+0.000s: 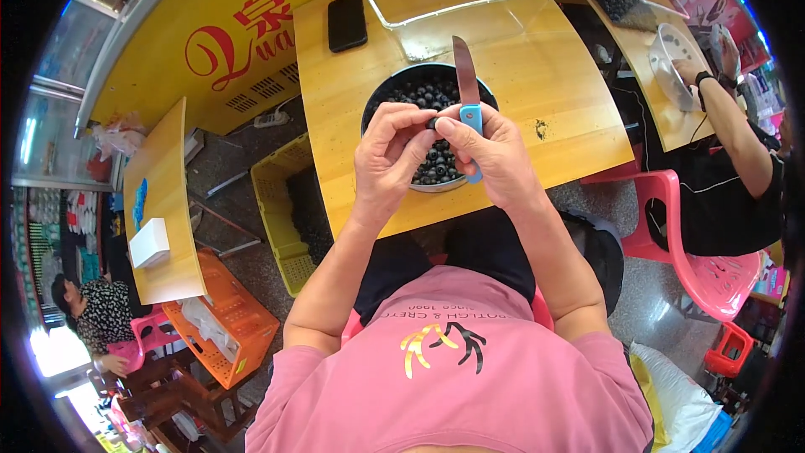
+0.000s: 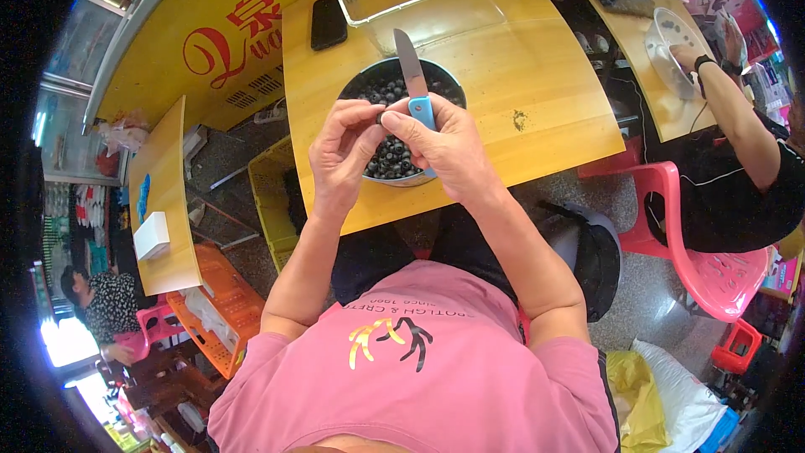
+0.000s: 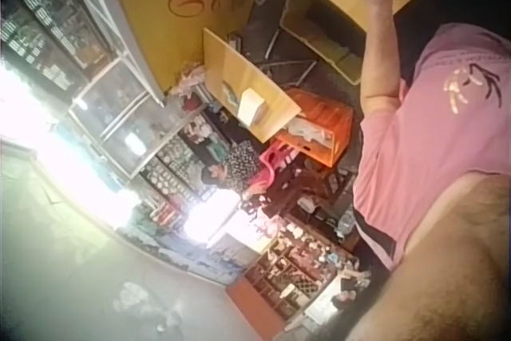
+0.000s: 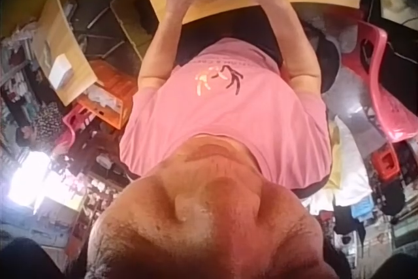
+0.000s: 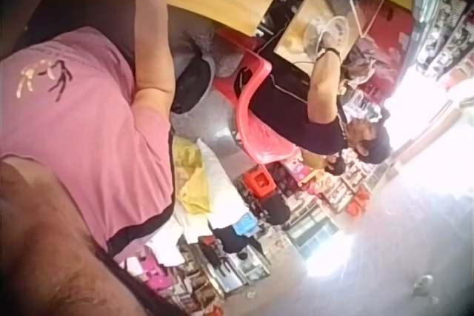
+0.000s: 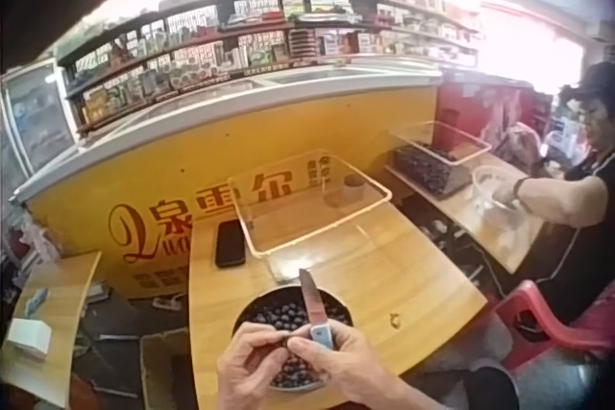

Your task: The person is using a small blue-handled knife to trim the stems or blossom ends of small black round fruits.

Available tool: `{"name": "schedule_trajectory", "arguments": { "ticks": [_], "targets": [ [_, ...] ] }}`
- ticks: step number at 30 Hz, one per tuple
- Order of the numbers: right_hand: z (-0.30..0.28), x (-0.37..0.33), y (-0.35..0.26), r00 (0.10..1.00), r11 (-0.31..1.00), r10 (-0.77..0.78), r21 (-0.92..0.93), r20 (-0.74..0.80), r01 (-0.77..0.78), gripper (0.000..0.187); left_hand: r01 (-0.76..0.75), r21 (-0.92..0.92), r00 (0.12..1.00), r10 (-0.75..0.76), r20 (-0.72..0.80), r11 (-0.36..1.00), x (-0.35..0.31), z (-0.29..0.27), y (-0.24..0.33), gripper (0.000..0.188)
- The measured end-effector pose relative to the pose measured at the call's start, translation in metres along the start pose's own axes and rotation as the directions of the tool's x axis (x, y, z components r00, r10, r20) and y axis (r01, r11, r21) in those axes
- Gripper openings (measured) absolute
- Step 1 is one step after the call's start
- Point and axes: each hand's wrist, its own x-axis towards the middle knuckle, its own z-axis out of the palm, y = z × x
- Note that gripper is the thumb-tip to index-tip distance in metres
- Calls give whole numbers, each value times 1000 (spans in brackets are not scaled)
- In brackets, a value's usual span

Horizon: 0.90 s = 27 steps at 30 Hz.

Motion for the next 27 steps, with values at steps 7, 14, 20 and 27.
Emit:
{"name": "schedule_trajectory", "arguments": {
  "ticks": [7, 14, 20, 27],
  "targets": [
    [-3, 2, -4, 999, 997, 13, 70, 43, -16, 14, 64, -7, 998, -64, 22, 998, 3, 1, 0, 22],
    [-5, 4, -1, 1000, 998, 1, 66, 19, -2, 12, 0, 99, 1000, 1, -16, 995, 0, 5, -3, 20],
    [-19, 2, -1, 800, 510, -563, -674, 208, 534, 16, 229, -124, 968, -240, -75, 965, -1, 4, 0, 17],
    [-16, -7, -8, 706, 182, -611, -805, 358, 565, 23, 238, -245, 970, -240, 19, 940, 1, 7, -5, 17]
  ]
}}
